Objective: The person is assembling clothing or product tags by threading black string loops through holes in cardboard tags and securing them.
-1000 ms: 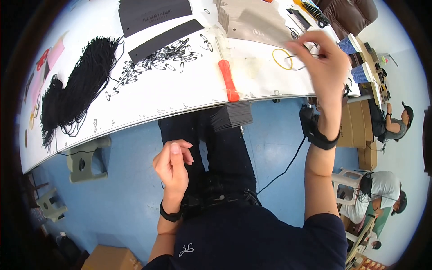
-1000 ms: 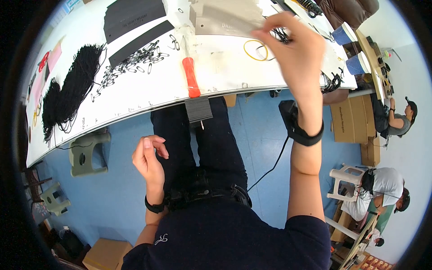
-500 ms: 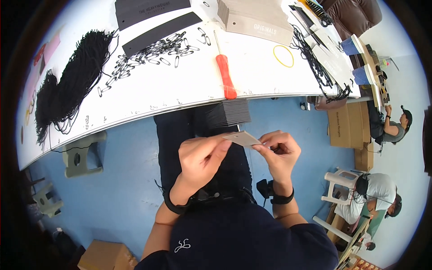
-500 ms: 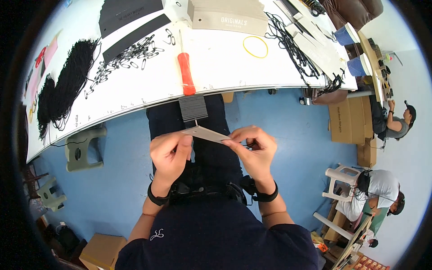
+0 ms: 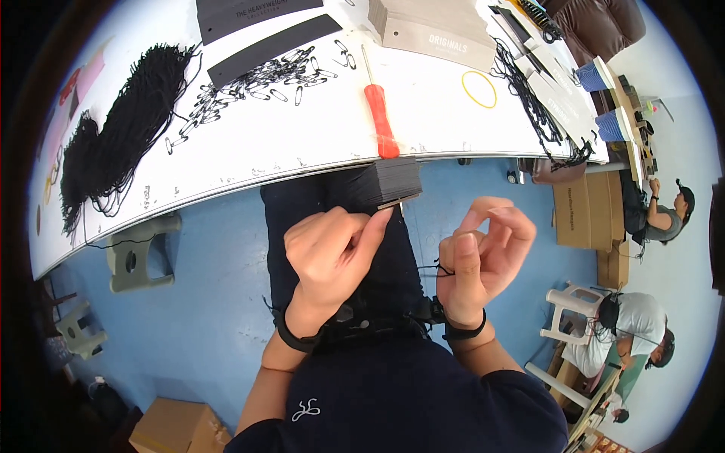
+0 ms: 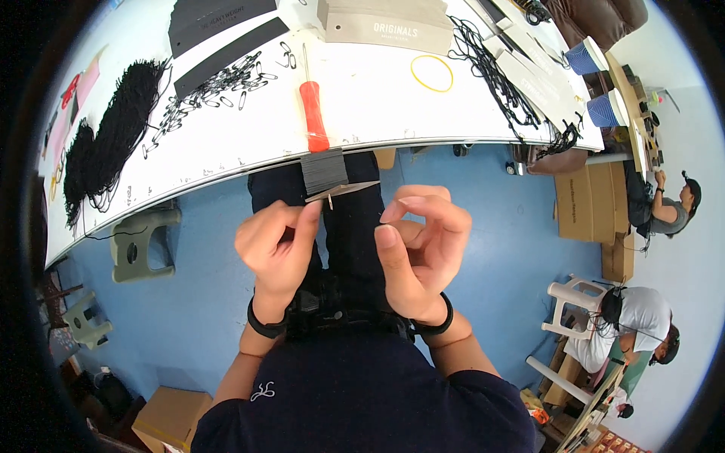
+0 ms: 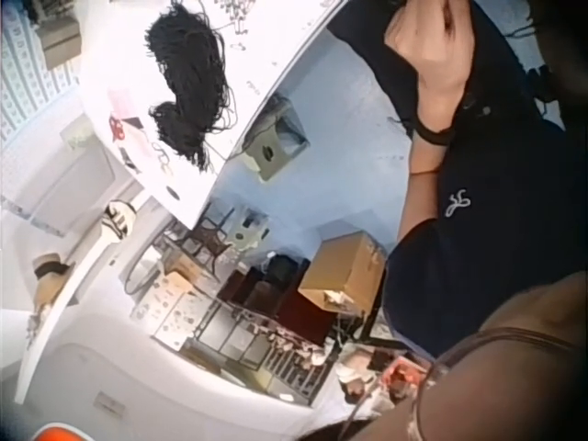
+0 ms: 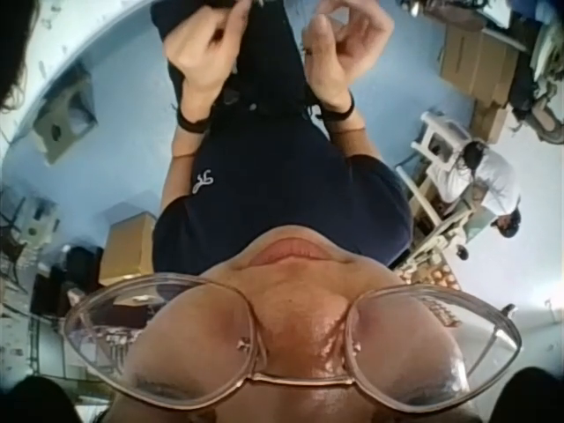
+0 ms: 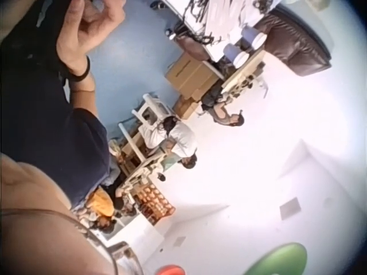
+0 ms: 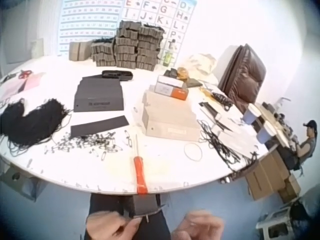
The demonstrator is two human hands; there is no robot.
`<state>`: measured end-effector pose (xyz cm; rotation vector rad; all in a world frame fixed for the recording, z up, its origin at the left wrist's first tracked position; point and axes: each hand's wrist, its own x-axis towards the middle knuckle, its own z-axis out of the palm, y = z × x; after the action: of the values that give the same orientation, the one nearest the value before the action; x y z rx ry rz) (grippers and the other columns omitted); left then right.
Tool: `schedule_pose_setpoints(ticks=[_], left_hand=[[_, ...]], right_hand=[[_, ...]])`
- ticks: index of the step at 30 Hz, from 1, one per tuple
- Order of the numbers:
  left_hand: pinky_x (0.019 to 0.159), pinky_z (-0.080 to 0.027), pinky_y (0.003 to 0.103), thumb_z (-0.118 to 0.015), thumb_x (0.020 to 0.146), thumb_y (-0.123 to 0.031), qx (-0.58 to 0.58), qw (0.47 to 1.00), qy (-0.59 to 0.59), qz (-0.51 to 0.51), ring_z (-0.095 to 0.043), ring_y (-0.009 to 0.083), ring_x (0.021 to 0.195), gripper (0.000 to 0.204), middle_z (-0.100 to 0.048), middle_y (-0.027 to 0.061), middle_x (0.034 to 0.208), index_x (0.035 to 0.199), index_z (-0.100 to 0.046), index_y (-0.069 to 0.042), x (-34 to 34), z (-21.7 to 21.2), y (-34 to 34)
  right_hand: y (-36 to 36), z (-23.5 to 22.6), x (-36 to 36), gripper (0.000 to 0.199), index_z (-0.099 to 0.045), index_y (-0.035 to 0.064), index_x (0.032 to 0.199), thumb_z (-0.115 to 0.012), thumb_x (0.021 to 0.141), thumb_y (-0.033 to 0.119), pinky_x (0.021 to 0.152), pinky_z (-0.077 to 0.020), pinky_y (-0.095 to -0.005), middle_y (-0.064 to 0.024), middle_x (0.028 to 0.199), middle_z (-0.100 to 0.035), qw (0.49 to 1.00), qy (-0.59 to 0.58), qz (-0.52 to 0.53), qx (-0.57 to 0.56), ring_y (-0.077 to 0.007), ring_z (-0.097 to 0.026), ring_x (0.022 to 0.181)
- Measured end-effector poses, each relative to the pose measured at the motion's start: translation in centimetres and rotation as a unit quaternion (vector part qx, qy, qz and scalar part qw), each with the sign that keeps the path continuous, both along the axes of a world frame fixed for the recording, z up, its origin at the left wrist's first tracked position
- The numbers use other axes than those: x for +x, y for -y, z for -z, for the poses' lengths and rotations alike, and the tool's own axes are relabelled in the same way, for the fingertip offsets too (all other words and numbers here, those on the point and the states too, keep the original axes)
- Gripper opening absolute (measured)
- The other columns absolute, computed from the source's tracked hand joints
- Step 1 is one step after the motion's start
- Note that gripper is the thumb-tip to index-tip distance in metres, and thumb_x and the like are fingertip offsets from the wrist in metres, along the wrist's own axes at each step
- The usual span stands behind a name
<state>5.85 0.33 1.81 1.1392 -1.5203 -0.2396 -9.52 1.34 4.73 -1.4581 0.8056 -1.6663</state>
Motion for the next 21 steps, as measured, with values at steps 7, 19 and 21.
schedule_pose_setpoints(ticks=[7, 19, 21], left_hand=[[0.045, -0.04, 0.022, -0.063, 0.087, -0.014, 0.136, 0.923, -0.151, 0.326, -0.057, 0.0138, 0.051, 0.018, -0.063, 0.0108, 0.069, 0.085, -0.067, 0.003, -0.2, -1.0, -0.9], [0.042, -0.035, 0.023, -0.074, 0.071, 0.002, -0.002, 0.99, -0.081, 0.119, -0.05, 0.0115, 0.046, 0.012, -0.061, 0.0058, 0.064, 0.079, -0.064, -0.001, 0.9, -2.5, 0.4], [0.042, -0.035, 0.023, -0.075, 0.07, 0.002, -0.011, 0.995, -0.047, 0.088, -0.05, 0.0125, 0.045, 0.014, -0.06, 0.0058, 0.064, 0.078, -0.064, -0.001, 0.9, -2.7, 0.4]], right_hand=[[1.7, -1.4, 2.2, 0.032, -0.037, 0.004, 0.12, -0.048, 0.09, -0.005, 0.039, -0.0211, -0.0169, -0.0113, 0.104, -0.045, 0.999, -0.021, 0.039, -0.024, 0.001, -0.026, 0.046], [0.8, 1.2, -2.3, 0.01, -0.065, -0.0046, 0.091, -0.065, 0.081, -0.006, 0.055, -0.0385, -0.0192, -0.0054, 0.078, -0.058, 0.992, -0.075, -0.013, 0.105, -0.0062, -0.051, 0.063], [0.6, 1.7, -2.8, 0.01, -0.066, -0.0039, 0.091, -0.065, 0.081, -0.005, 0.055, -0.0393, -0.0194, -0.0063, 0.079, -0.059, 0.989, -0.093, -0.034, 0.112, -0.0073, -0.053, 0.064]])
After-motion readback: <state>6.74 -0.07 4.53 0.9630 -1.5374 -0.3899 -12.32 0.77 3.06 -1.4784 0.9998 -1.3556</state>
